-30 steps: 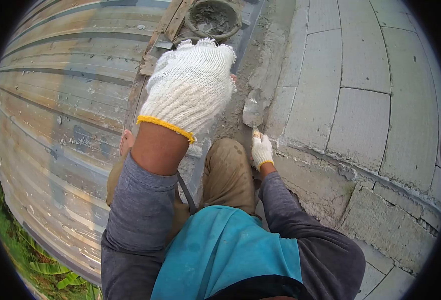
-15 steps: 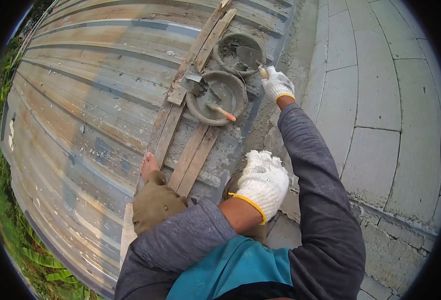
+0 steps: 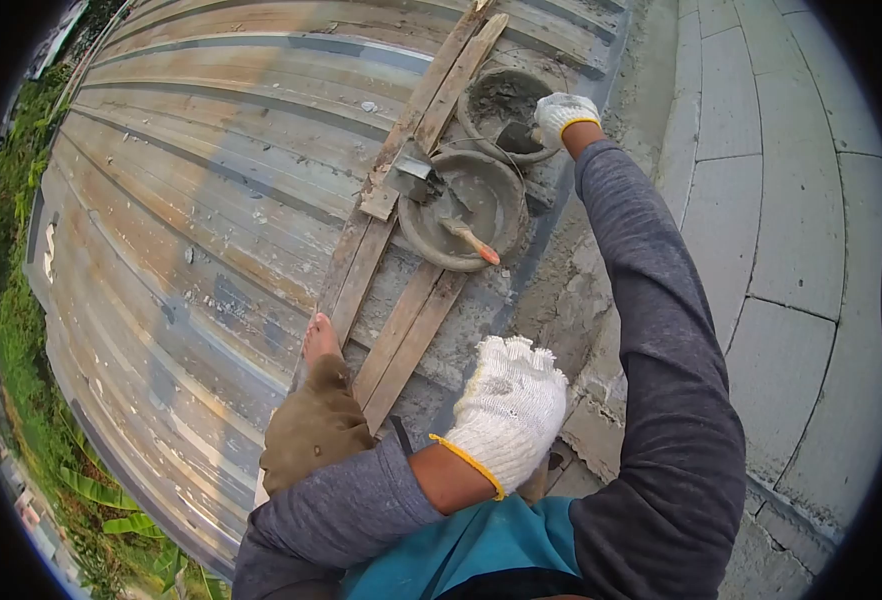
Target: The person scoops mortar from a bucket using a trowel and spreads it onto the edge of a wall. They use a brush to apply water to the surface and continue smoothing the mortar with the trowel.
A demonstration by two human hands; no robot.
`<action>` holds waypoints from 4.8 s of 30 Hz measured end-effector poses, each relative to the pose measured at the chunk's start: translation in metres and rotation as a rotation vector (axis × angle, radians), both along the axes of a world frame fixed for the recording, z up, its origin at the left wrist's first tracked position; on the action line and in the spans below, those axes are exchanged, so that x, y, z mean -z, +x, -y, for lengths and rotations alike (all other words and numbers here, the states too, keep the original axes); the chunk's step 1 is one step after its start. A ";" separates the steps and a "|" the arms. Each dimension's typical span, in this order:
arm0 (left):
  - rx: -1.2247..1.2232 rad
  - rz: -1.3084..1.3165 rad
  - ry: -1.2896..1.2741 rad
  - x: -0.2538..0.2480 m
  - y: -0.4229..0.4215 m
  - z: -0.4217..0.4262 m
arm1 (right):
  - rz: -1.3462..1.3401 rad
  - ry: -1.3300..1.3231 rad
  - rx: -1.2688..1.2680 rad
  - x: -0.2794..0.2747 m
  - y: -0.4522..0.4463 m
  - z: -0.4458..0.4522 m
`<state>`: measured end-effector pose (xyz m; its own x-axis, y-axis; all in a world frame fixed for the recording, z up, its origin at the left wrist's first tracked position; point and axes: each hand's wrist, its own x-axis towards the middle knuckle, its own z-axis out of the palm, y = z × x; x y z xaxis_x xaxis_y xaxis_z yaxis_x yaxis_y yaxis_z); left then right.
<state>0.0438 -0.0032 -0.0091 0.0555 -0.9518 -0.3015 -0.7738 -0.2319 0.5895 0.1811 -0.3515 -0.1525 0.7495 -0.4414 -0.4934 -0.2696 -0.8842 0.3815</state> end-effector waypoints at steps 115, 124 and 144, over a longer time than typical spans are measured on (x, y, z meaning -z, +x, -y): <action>0.099 0.091 -0.104 0.013 -0.047 0.032 | 1.166 0.468 1.363 0.098 -0.277 0.012; 0.113 0.094 -0.042 0.017 -0.048 0.040 | 1.124 0.420 1.399 0.119 -0.285 0.046; 0.116 0.110 -0.081 0.017 -0.042 0.034 | 1.111 0.287 1.069 0.108 -0.271 0.027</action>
